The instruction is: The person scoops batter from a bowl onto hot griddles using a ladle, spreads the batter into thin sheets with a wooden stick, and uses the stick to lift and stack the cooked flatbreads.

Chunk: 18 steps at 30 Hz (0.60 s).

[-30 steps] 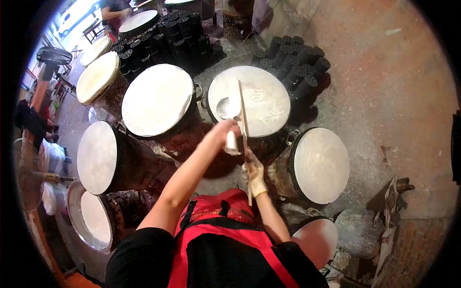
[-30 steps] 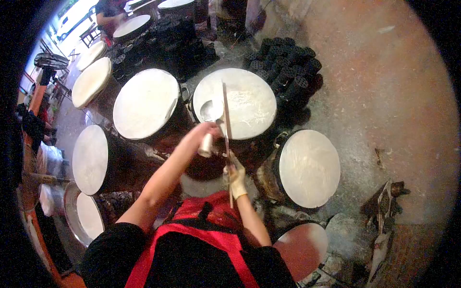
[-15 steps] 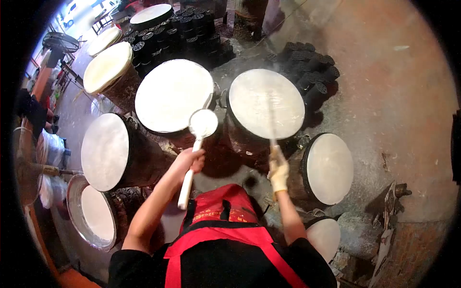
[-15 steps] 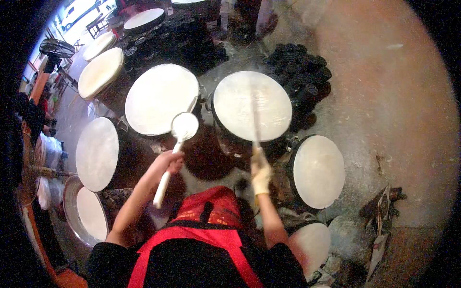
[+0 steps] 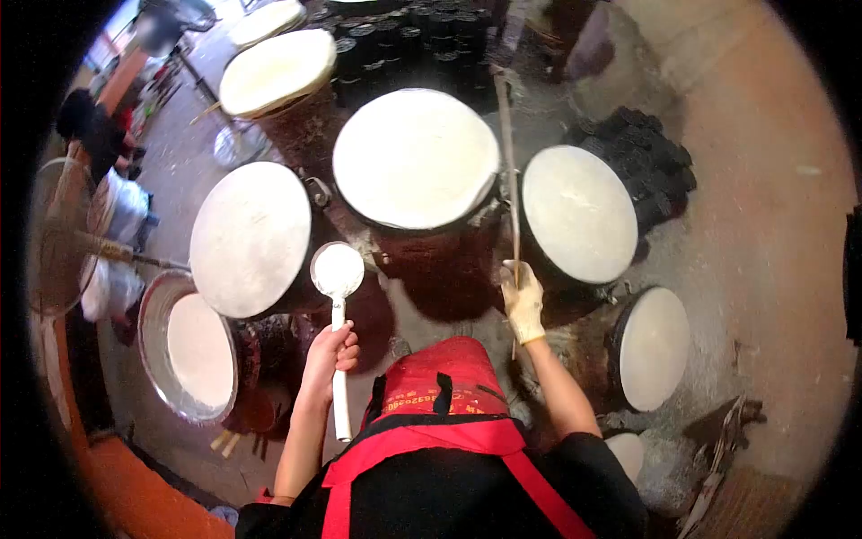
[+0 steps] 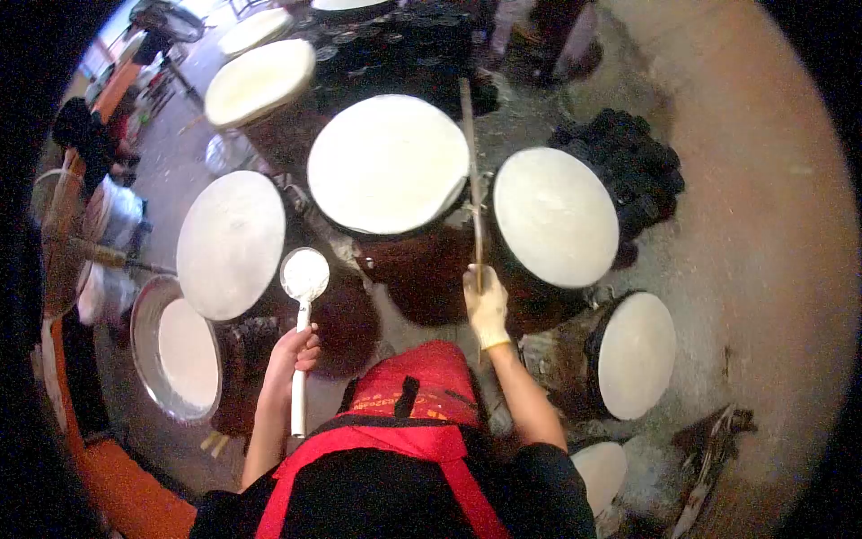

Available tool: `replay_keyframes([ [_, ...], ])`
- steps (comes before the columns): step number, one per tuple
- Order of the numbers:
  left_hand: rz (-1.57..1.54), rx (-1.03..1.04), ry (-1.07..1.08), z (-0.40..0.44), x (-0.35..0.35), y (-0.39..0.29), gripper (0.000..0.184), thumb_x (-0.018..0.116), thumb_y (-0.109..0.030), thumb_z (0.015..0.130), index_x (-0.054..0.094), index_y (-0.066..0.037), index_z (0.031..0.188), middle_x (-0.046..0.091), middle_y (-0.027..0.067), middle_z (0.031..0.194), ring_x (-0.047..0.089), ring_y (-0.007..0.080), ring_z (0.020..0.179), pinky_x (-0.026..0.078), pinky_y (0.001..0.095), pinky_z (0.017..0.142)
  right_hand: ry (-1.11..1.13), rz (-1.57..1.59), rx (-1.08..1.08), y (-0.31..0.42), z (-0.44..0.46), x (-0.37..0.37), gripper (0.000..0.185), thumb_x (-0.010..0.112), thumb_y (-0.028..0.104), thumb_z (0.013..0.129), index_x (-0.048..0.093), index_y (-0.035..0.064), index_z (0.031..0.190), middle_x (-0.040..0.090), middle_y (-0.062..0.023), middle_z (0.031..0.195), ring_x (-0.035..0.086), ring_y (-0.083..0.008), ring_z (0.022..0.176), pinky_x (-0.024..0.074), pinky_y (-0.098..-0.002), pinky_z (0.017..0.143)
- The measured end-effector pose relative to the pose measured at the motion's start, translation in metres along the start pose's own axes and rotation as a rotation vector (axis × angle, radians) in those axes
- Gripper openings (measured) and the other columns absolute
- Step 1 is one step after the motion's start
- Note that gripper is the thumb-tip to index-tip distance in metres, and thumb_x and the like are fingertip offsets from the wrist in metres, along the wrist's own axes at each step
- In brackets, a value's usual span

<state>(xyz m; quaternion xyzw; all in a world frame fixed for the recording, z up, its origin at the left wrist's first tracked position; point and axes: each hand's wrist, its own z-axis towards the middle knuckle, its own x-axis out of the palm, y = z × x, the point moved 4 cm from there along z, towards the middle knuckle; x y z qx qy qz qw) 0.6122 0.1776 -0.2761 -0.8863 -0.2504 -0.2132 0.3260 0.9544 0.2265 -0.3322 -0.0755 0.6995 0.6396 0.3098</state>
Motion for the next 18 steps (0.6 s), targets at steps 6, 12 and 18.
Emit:
replay_keyframes([
  [6,-0.275,0.106,-0.116,-0.006,-0.024,-0.010,0.006,0.046,-0.008,0.093,0.045,-0.002,0.094,0.042,0.0006,0.071,0.033,0.0032,0.050,0.025,0.0150,0.036,0.292,-0.676,-0.656,0.044,0.054,0.103,0.043,0.056,0.024,0.084,0.043,0.0105,0.122,0.057,-0.0129,0.093,0.060,-0.0223,0.067,0.0510,-0.0354,0.056],
  [12,-0.665,0.240,-0.111,-0.016,-0.025,-0.021,0.016,0.042,-0.009,0.095,0.043,0.004,0.104,0.040,0.0023,0.072,0.033,0.0051,0.049,0.027,0.0164,0.035,0.604,-0.885,-0.871,0.055,0.102,0.170,0.062,0.055,0.022,0.083,0.028,0.0059,0.136,0.053,-0.0157,0.104,0.062,-0.0210,0.064,0.0520,-0.0314,0.046],
  [18,-0.864,0.366,-0.227,-0.021,-0.020,-0.021,0.016,0.039,-0.009,0.096,0.043,0.004,0.105,0.039,0.0033,0.072,0.032,0.0061,0.047,0.029,0.0172,0.033,0.641,-0.724,-1.052,0.052,0.141,0.127,0.037,0.061,0.013,0.073,0.048,0.0055,0.107,0.057,-0.0124,0.093,0.063,-0.0222,0.066,0.0544,-0.0316,0.052],
])
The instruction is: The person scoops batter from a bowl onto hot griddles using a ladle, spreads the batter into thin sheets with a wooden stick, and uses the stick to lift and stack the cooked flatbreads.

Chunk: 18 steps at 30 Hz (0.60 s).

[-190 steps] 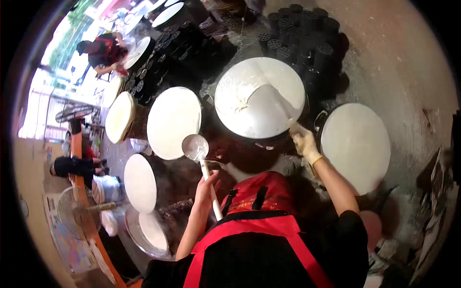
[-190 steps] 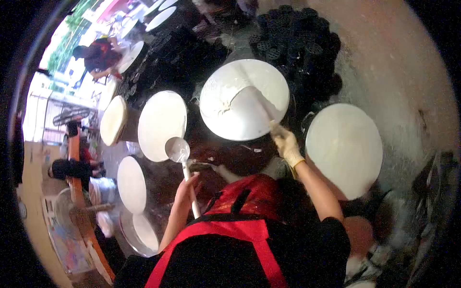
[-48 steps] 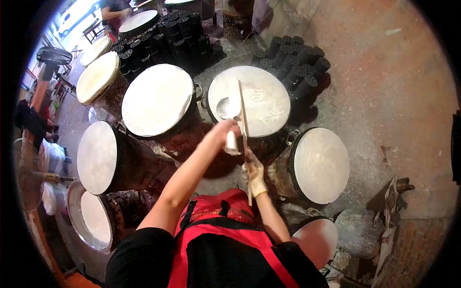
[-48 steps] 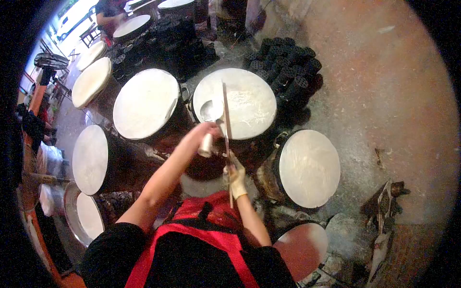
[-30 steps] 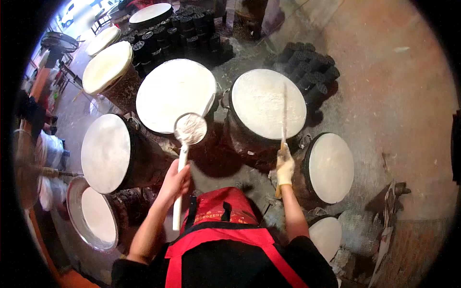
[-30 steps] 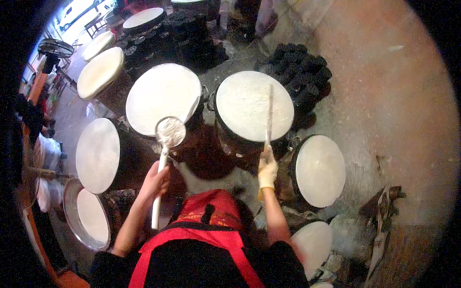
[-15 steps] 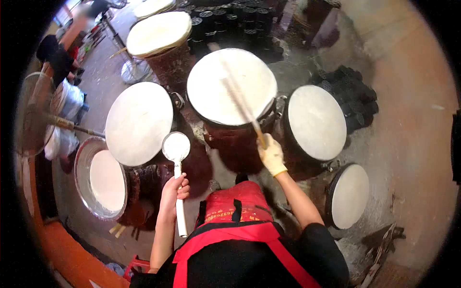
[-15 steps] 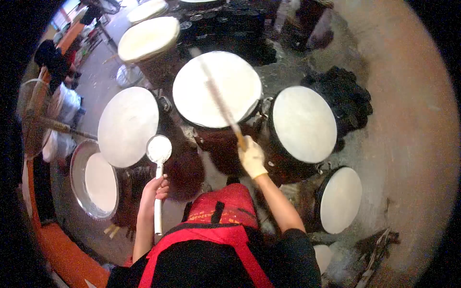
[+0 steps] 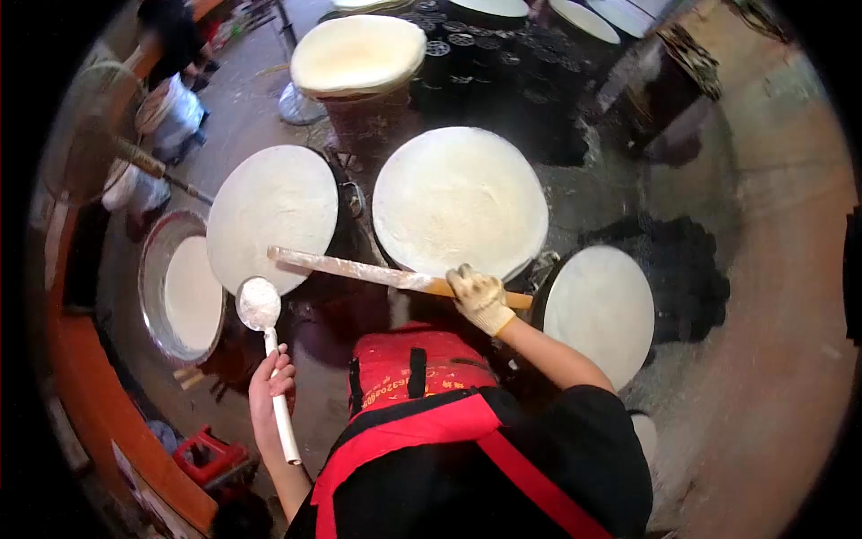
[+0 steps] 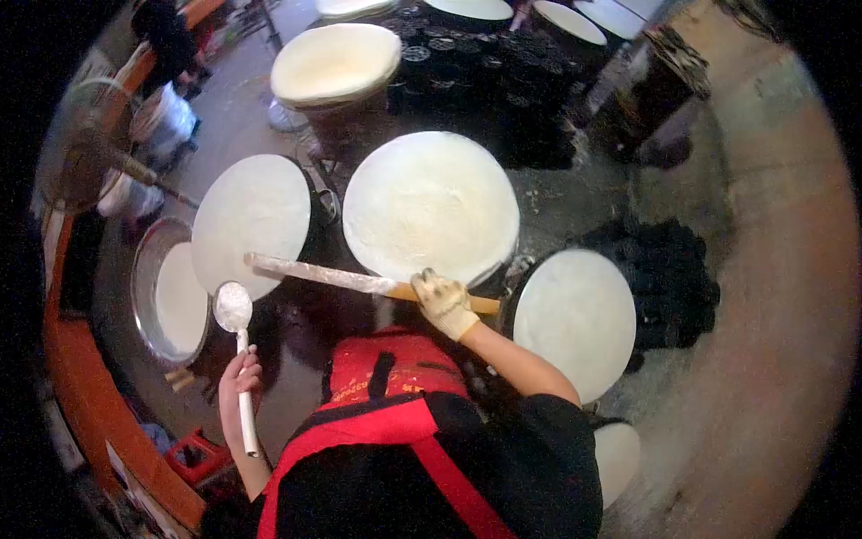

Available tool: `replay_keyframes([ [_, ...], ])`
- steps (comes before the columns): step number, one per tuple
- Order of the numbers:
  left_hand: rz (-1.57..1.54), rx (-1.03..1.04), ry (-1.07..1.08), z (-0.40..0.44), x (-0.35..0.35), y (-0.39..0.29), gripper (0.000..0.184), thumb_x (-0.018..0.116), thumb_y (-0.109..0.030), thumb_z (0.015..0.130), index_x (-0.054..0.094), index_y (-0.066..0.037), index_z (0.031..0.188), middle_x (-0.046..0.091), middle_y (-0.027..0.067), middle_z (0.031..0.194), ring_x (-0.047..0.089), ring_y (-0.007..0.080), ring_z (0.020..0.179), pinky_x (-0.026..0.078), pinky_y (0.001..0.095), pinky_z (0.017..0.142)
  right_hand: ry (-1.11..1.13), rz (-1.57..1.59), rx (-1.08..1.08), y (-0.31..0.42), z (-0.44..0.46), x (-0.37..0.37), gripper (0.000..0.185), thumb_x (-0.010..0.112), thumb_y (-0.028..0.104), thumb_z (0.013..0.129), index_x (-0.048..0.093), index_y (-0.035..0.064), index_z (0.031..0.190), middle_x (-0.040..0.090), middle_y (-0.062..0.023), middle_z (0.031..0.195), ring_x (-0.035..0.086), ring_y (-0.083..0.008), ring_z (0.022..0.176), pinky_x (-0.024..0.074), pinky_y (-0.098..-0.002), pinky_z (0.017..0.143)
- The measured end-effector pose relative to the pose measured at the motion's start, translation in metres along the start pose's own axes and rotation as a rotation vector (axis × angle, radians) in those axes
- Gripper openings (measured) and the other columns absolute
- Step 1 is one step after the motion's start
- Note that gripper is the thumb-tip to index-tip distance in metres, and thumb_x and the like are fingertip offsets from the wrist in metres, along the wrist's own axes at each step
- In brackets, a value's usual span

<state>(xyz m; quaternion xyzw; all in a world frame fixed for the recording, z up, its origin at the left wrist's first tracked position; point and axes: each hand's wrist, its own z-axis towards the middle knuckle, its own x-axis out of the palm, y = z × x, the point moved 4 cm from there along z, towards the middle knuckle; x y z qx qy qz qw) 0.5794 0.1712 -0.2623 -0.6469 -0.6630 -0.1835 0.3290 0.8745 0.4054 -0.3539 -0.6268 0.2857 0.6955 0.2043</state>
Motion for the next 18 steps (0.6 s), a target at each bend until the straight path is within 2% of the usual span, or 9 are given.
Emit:
replay_keyframes([
  [1,-0.018,0.026,-0.003,-0.002,-0.001,0.000,0.017,0.039,-0.009,0.096,0.043,0.004,0.106,0.040,0.0034,0.072,0.033,0.0061,0.048,0.030,0.0173,0.033,-0.059,-0.001,-0.019,-0.006,-0.002,-0.008,0.030,0.064,0.014,0.070,0.052,0.0066,0.097,0.058,-0.0101,0.089,0.063,-0.0205,0.067,0.0539,-0.0308,0.051],
  [4,-0.114,0.054,-0.021,-0.009,0.008,0.001,0.019,0.040,-0.009,0.096,0.043,0.005,0.108,0.040,0.0037,0.072,0.033,0.0063,0.048,0.031,0.0177,0.034,-0.143,0.021,-0.064,-0.024,-0.004,-0.020,0.029,0.065,0.013,0.065,0.054,0.0083,0.092,0.059,-0.0071,0.088,0.062,-0.0165,0.070,0.0528,-0.0309,0.049],
  [7,-0.141,0.085,-0.013,-0.011,0.004,-0.002,0.020,0.040,-0.009,0.096,0.042,0.006,0.109,0.041,0.0039,0.072,0.033,0.0063,0.049,0.032,0.0174,0.034,-0.129,-0.107,-0.078,-0.032,0.011,-0.052,0.025,0.060,0.018,0.070,0.054,0.0087,0.093,0.059,-0.0068,0.087,0.061,-0.0177,0.066,0.0499,-0.0331,0.048],
  [9,-0.160,0.100,-0.032,-0.015,0.004,-0.007,0.020,0.040,-0.009,0.096,0.042,0.006,0.109,0.041,0.0039,0.072,0.034,0.0061,0.049,0.032,0.0171,0.034,-0.080,-0.284,-0.073,-0.042,0.038,-0.072,0.025,0.056,0.017,0.074,0.053,0.0095,0.098,0.060,-0.0070,0.080,0.061,-0.0194,0.060,0.0494,-0.0323,0.048],
  [11,-0.169,0.135,-0.003,-0.016,0.003,-0.012,0.020,0.040,-0.009,0.096,0.042,0.006,0.110,0.041,0.0039,0.072,0.034,0.0061,0.049,0.032,0.0171,0.034,-0.194,-0.339,-0.186,-0.044,0.081,-0.122,0.019,0.054,0.017,0.077,0.059,0.0098,0.093,0.062,-0.0071,0.074,0.061,-0.0212,0.056,0.0502,-0.0332,0.049],
  [13,-0.189,0.163,-0.005,-0.020,0.002,-0.015,0.021,0.040,-0.009,0.096,0.041,0.006,0.110,0.041,0.0039,0.072,0.034,0.0060,0.049,0.032,0.0170,0.034,-0.094,-0.241,-0.141,-0.042,0.132,-0.173,0.013,0.056,0.018,0.077,0.065,0.0097,0.081,0.064,-0.0083,0.071,0.063,-0.0226,0.059,0.0517,-0.0351,0.052],
  [15,-0.210,0.189,-0.026,-0.017,0.002,-0.017,0.021,0.040,-0.008,0.096,0.041,0.006,0.110,0.041,0.0040,0.072,0.033,0.0060,0.049,0.032,0.0169,0.034,-0.134,-0.297,-0.195,-0.040,0.174,-0.205,0.015,0.057,0.019,0.077,0.067,0.0095,0.071,0.066,-0.0105,0.076,0.065,-0.0234,0.064,0.0536,-0.0364,0.057],
  [18,-0.231,0.199,-0.008,-0.006,-0.002,-0.023,0.020,0.040,-0.008,0.095,0.041,0.006,0.110,0.041,0.0041,0.072,0.033,0.0058,0.048,0.031,0.0166,0.033,-0.053,-0.271,-0.160,-0.037,0.233,-0.242,0.012,0.061,0.020,0.075,0.067,0.0094,0.074,0.064,-0.0122,0.076,0.063,-0.0285,0.072,0.0510,-0.0388,0.066],
])
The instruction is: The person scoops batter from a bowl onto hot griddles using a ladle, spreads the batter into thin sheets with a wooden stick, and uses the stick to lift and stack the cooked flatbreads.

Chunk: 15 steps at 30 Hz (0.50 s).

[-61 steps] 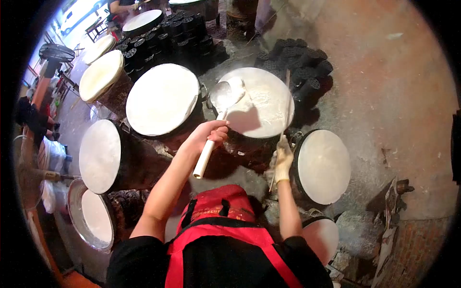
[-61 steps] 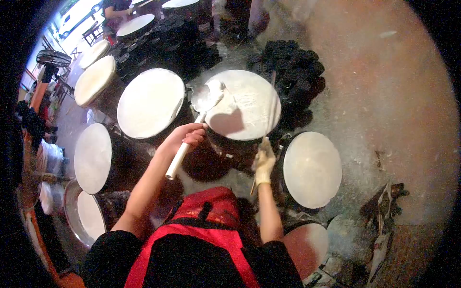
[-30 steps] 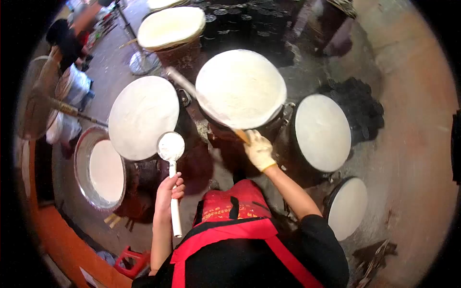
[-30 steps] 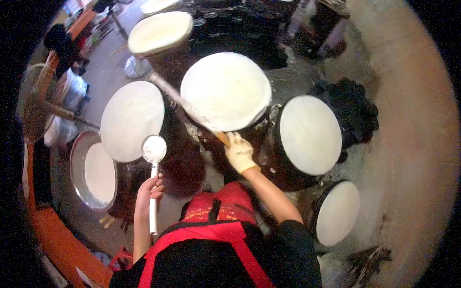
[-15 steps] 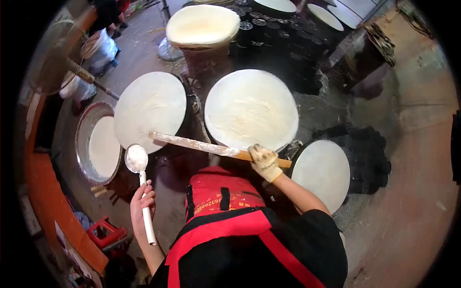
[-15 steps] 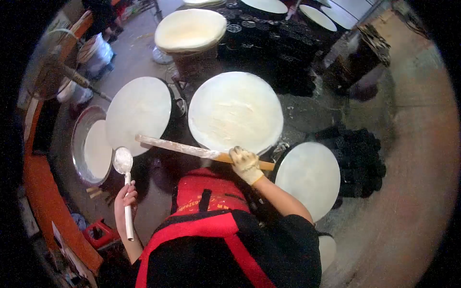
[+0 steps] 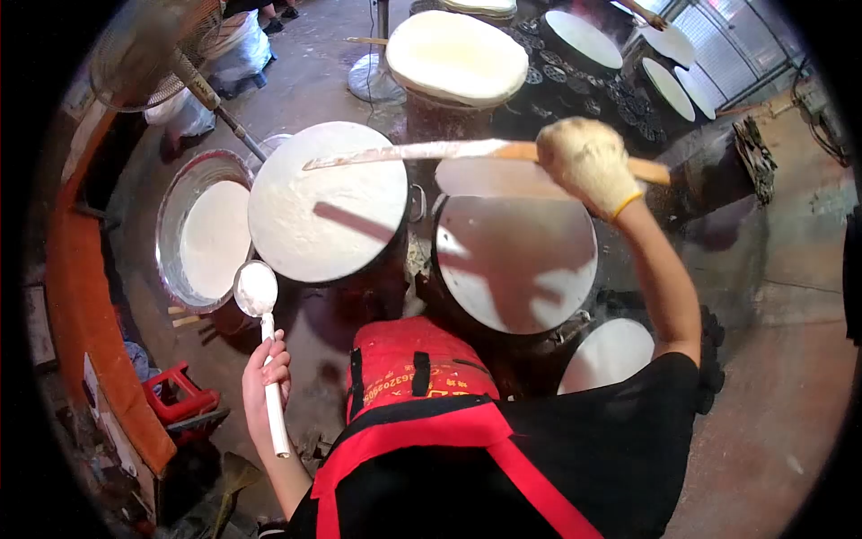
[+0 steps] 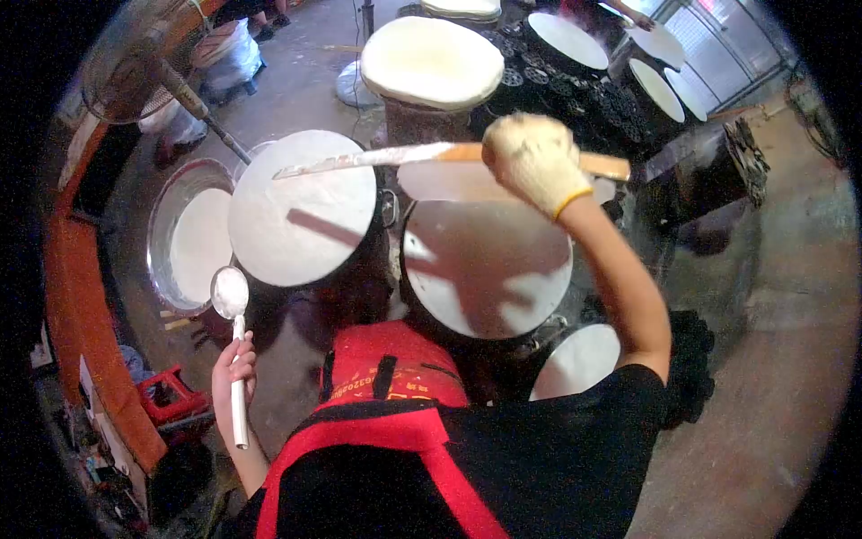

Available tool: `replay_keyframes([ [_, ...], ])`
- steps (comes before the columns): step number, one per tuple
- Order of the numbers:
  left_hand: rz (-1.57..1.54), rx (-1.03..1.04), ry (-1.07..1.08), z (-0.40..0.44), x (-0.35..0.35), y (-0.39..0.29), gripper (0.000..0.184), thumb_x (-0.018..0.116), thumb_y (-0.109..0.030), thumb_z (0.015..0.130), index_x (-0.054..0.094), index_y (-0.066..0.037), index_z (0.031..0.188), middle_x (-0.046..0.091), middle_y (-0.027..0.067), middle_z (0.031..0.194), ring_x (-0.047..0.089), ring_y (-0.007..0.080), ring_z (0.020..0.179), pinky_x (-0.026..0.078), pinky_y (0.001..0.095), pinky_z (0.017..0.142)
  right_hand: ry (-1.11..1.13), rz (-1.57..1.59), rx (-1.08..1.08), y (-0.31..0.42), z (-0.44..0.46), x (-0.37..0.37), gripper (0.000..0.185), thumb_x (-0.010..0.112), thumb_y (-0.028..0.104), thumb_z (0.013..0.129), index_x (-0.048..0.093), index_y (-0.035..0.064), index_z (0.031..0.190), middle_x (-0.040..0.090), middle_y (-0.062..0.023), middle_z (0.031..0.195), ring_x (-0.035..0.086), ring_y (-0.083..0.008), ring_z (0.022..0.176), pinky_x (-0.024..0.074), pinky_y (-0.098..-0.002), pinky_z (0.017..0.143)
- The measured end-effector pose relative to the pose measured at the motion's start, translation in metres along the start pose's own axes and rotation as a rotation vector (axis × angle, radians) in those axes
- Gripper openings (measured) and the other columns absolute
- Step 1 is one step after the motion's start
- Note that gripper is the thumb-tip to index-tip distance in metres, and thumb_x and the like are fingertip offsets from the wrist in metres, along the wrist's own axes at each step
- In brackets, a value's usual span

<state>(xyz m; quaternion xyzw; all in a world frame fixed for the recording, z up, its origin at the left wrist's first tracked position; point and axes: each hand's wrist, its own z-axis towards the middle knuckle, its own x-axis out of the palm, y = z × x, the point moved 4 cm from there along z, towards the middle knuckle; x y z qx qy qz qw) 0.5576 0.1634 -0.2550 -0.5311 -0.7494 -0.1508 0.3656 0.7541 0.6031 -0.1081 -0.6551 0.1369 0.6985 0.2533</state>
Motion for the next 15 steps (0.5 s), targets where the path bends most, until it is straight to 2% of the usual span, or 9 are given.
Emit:
replay_keyframes([
  [2,-0.002,0.018,0.001,0.007,0.003,-0.010,0.019,0.040,-0.007,0.095,0.041,0.006,0.110,0.040,0.0040,0.072,0.033,0.0056,0.048,0.031,0.0164,0.033,0.102,-0.098,0.078,-0.003,0.041,-0.025,0.015,0.062,0.023,0.077,0.069,0.0111,0.080,0.066,-0.0123,0.083,0.064,-0.0284,0.079,0.0512,-0.0384,0.074],
  [3,0.000,0.008,0.001,0.017,-0.005,-0.050,0.019,0.040,-0.007,0.095,0.041,0.005,0.110,0.040,0.0039,0.072,0.033,0.0055,0.048,0.031,0.0162,0.033,0.093,-0.077,0.062,0.028,0.071,-0.042,0.017,0.062,0.026,0.077,0.070,0.0121,0.082,0.066,-0.0133,0.084,0.064,-0.0285,0.080,0.0511,-0.0394,0.076],
  [4,-0.003,0.015,0.005,0.022,-0.005,-0.065,0.019,0.041,-0.007,0.095,0.042,0.005,0.109,0.040,0.0037,0.072,0.032,0.0053,0.048,0.031,0.0160,0.032,0.194,-0.177,0.168,0.032,0.099,-0.049,0.019,0.062,0.028,0.077,0.070,0.0125,0.085,0.066,-0.0140,0.086,0.064,-0.0294,0.081,0.0511,-0.0395,0.076],
  [7,0.007,0.018,0.001,0.044,0.003,-0.101,0.018,0.043,-0.007,0.094,0.042,0.005,0.108,0.040,0.0035,0.072,0.032,0.0050,0.047,0.030,0.0159,0.032,0.029,-0.206,0.080,0.011,0.169,-0.086,0.030,0.061,0.032,0.073,0.069,0.0072,0.088,0.065,-0.0167,0.086,0.064,-0.0319,0.078,0.0506,-0.0408,0.072],
  [8,0.011,0.012,-0.003,0.050,0.004,-0.111,0.018,0.043,-0.006,0.094,0.042,0.005,0.108,0.040,0.0034,0.072,0.032,0.0050,0.047,0.029,0.0160,0.032,-0.044,-0.154,0.018,0.000,0.189,-0.103,0.035,0.062,0.033,0.071,0.067,0.0027,0.087,0.065,-0.0153,0.076,0.065,-0.0277,0.070,0.0509,-0.0366,0.068],
  [9,0.017,0.011,0.000,0.058,0.007,-0.122,0.018,0.044,-0.006,0.094,0.042,0.005,0.108,0.039,0.0033,0.072,0.032,0.0050,0.047,0.029,0.0160,0.032,0.024,0.098,0.204,-0.014,0.202,-0.118,0.037,0.063,0.034,0.072,0.067,-0.0007,0.085,0.062,-0.0097,0.067,0.062,-0.0191,0.061,0.0505,-0.0316,0.063],
  [11,0.047,0.027,-0.013,0.069,0.015,-0.142,0.018,0.044,-0.006,0.093,0.042,0.004,0.108,0.039,0.0032,0.071,0.031,0.0051,0.047,0.028,0.0162,0.032,-0.058,0.230,0.294,-0.052,0.223,-0.134,0.037,0.067,0.035,0.072,0.067,-0.0007,0.082,0.059,-0.0035,0.062,0.057,-0.0125,0.055,0.0492,-0.0290,0.059],
  [14,0.060,0.049,-0.069,0.079,0.036,-0.164,0.017,0.044,-0.006,0.093,0.043,0.004,0.107,0.039,0.0032,0.070,0.031,0.0055,0.045,0.027,0.0167,0.031,-0.247,1.005,0.407,-0.149,0.256,-0.077,0.040,0.069,0.033,0.074,0.064,-0.0009,0.094,0.062,-0.0056,0.069,0.059,-0.0172,0.055,0.0485,-0.0314,0.051],
  [15,0.065,0.056,-0.065,0.080,0.041,-0.168,0.017,0.044,-0.006,0.093,0.043,0.004,0.107,0.039,0.0032,0.070,0.031,0.0055,0.045,0.027,0.0167,0.031,-0.412,1.090,0.475,-0.129,0.250,-0.068,0.040,0.067,0.032,0.078,0.061,-0.0006,0.099,0.064,-0.0090,0.075,0.060,-0.0200,0.055,0.0493,-0.0306,0.049],
])
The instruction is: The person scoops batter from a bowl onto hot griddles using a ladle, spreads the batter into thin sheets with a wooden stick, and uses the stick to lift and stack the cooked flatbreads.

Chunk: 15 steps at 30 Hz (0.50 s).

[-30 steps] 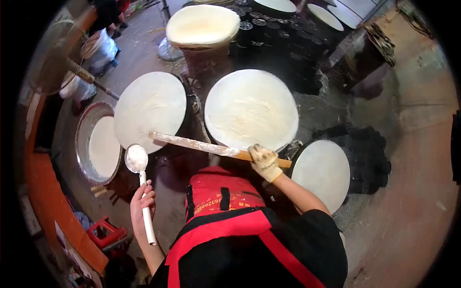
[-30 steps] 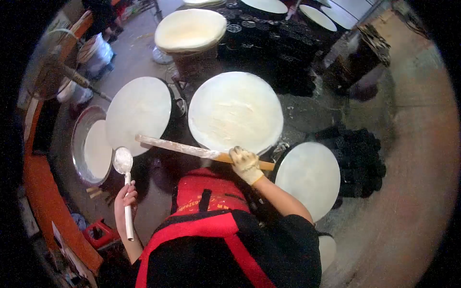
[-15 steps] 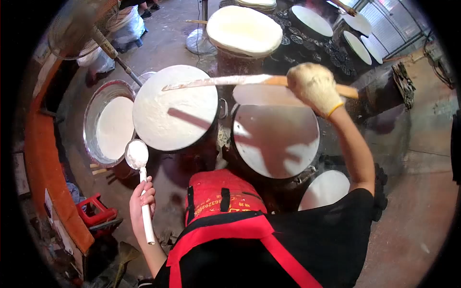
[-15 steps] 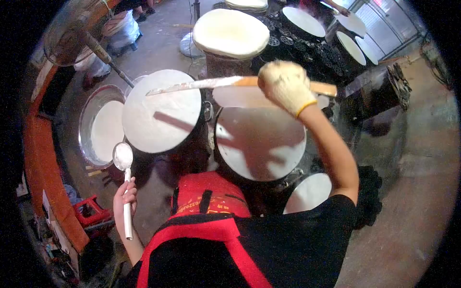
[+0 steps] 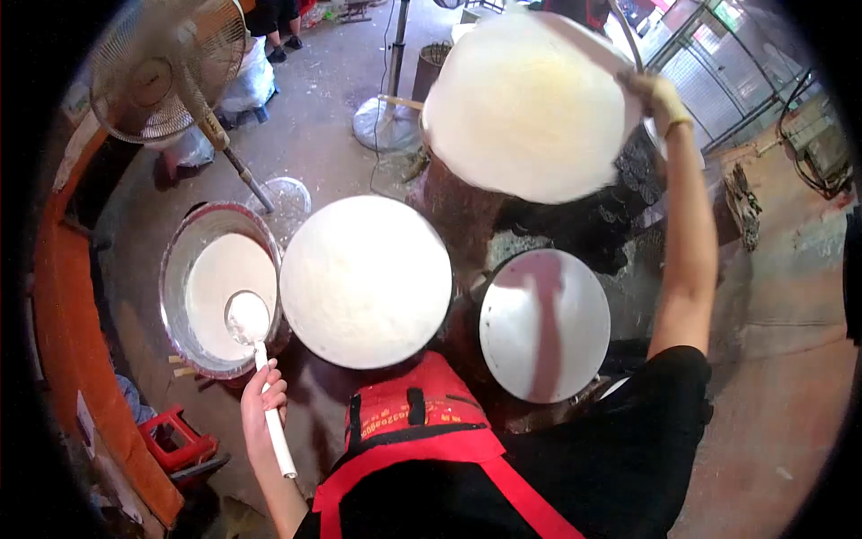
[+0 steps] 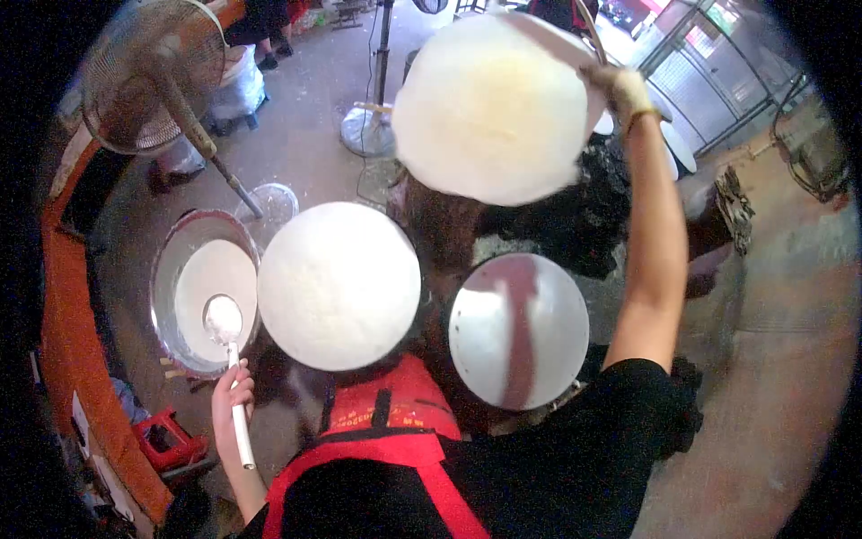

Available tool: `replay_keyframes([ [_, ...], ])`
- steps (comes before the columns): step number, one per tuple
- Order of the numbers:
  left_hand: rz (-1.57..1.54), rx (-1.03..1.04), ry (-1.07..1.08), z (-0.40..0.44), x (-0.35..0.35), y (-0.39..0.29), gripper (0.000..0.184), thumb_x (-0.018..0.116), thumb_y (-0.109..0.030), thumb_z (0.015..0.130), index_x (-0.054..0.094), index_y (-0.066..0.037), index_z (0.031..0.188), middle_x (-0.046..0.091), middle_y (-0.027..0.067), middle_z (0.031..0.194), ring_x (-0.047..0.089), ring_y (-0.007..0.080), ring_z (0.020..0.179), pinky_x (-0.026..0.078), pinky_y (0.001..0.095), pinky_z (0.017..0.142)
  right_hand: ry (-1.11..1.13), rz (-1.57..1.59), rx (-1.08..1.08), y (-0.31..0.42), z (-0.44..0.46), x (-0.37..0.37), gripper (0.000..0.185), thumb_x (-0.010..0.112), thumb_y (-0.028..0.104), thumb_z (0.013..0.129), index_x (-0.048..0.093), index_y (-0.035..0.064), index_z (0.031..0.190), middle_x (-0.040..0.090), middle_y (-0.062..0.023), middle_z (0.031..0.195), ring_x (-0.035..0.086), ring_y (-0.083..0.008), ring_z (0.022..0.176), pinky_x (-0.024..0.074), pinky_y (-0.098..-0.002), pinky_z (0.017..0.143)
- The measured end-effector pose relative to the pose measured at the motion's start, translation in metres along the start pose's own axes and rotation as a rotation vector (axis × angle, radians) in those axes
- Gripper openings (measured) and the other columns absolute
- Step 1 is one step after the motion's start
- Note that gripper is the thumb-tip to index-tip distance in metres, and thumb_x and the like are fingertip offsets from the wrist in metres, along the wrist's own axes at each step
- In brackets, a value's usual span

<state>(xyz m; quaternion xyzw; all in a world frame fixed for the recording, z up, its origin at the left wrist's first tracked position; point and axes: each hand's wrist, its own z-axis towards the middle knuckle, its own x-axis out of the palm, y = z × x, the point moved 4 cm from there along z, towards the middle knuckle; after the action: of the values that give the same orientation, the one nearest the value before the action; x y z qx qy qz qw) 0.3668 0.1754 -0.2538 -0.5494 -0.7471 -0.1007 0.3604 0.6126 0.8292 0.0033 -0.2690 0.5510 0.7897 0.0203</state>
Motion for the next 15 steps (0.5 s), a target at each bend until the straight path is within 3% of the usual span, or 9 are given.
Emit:
replay_keyframes([
  [1,0.007,0.009,0.004,0.001,0.004,-0.003,0.017,0.044,-0.006,0.093,0.043,0.004,0.107,0.039,0.0032,0.070,0.031,0.0055,0.045,0.027,0.0167,0.031,-0.130,-0.058,0.333,-0.002,-0.015,0.009,0.035,0.074,0.017,0.071,0.064,-0.0054,0.097,0.064,-0.0102,0.082,0.058,-0.0198,0.069,0.0476,-0.0294,0.063],
  [4,0.001,0.012,0.041,0.008,0.006,-0.007,0.017,0.044,-0.007,0.093,0.043,0.003,0.107,0.040,0.0034,0.069,0.031,0.0054,0.045,0.026,0.0168,0.031,-0.220,-0.106,0.396,-0.089,0.003,0.050,0.035,0.068,0.024,0.081,0.059,-0.0057,0.098,0.058,-0.0090,0.072,0.054,-0.0167,0.065,0.0453,-0.0342,0.064],
  [5,-0.003,0.029,0.015,0.008,0.011,-0.005,0.017,0.044,-0.007,0.093,0.044,0.003,0.107,0.040,0.0033,0.069,0.031,0.0052,0.045,0.027,0.0167,0.031,-0.115,0.225,0.381,-0.167,0.022,0.059,0.041,0.067,0.027,0.081,0.056,-0.0070,0.101,0.057,-0.0075,0.071,0.053,-0.0169,0.061,0.0441,-0.0335,0.056],
  [6,-0.008,0.046,-0.018,0.004,0.015,-0.001,0.017,0.044,-0.007,0.093,0.044,0.003,0.107,0.040,0.0031,0.069,0.031,0.0050,0.045,0.027,0.0166,0.031,-0.189,0.149,0.474,-0.158,0.000,0.080,0.038,0.068,0.026,0.080,0.056,-0.0062,0.096,0.055,-0.0053,0.065,0.050,-0.0165,0.052,0.0400,-0.0319,0.046],
  [7,0.042,0.089,-0.036,0.000,0.021,0.003,0.018,0.044,-0.008,0.093,0.044,0.003,0.107,0.040,0.0027,0.070,0.031,0.0048,0.045,0.027,0.0164,0.030,-0.291,0.226,0.397,-0.257,0.033,0.096,0.035,0.067,0.040,0.078,0.056,0.0068,0.074,0.047,-0.0037,0.055,0.044,-0.0169,0.043,0.0347,-0.0330,0.040],
  [8,0.011,0.084,-0.047,-0.003,0.026,0.008,0.018,0.044,-0.008,0.093,0.044,0.004,0.108,0.040,0.0026,0.070,0.031,0.0048,0.045,0.028,0.0163,0.030,-0.265,0.297,0.568,-0.262,0.010,0.119,0.034,0.067,0.037,0.078,0.056,0.0060,0.071,0.047,-0.0035,0.053,0.043,-0.0171,0.042,0.0343,-0.0330,0.040],
  [10,-0.035,0.069,-0.072,-0.009,0.035,0.016,0.019,0.044,-0.008,0.094,0.044,0.004,0.108,0.040,0.0026,0.070,0.031,0.0047,0.045,0.028,0.0163,0.031,-0.387,0.305,0.577,-0.305,-0.009,0.149,0.027,0.069,0.022,0.081,0.059,-0.0033,0.080,0.054,-0.0102,0.057,0.045,-0.0171,0.041,0.0344,-0.0336,0.038],
  [12,-0.078,0.075,-0.093,-0.014,0.049,0.023,0.020,0.043,-0.009,0.094,0.044,0.005,0.108,0.039,0.0024,0.070,0.032,0.0047,0.045,0.028,0.0160,0.031,-0.475,0.092,0.607,-0.325,-0.026,0.168,0.034,0.067,0.013,0.079,0.060,-0.0080,0.105,0.065,-0.0158,0.085,0.061,-0.0261,0.069,0.0475,-0.0362,0.064],
  [15,-0.106,0.064,-0.108,-0.017,0.064,0.031,0.020,0.042,-0.009,0.094,0.043,0.005,0.109,0.039,0.0022,0.070,0.032,0.0047,0.046,0.029,0.0161,0.031,-0.581,0.276,0.788,-0.316,-0.044,0.180,0.034,0.066,0.014,0.080,0.060,-0.0087,0.105,0.066,-0.0167,0.097,0.062,-0.0270,0.083,0.0464,-0.0358,0.077],
])
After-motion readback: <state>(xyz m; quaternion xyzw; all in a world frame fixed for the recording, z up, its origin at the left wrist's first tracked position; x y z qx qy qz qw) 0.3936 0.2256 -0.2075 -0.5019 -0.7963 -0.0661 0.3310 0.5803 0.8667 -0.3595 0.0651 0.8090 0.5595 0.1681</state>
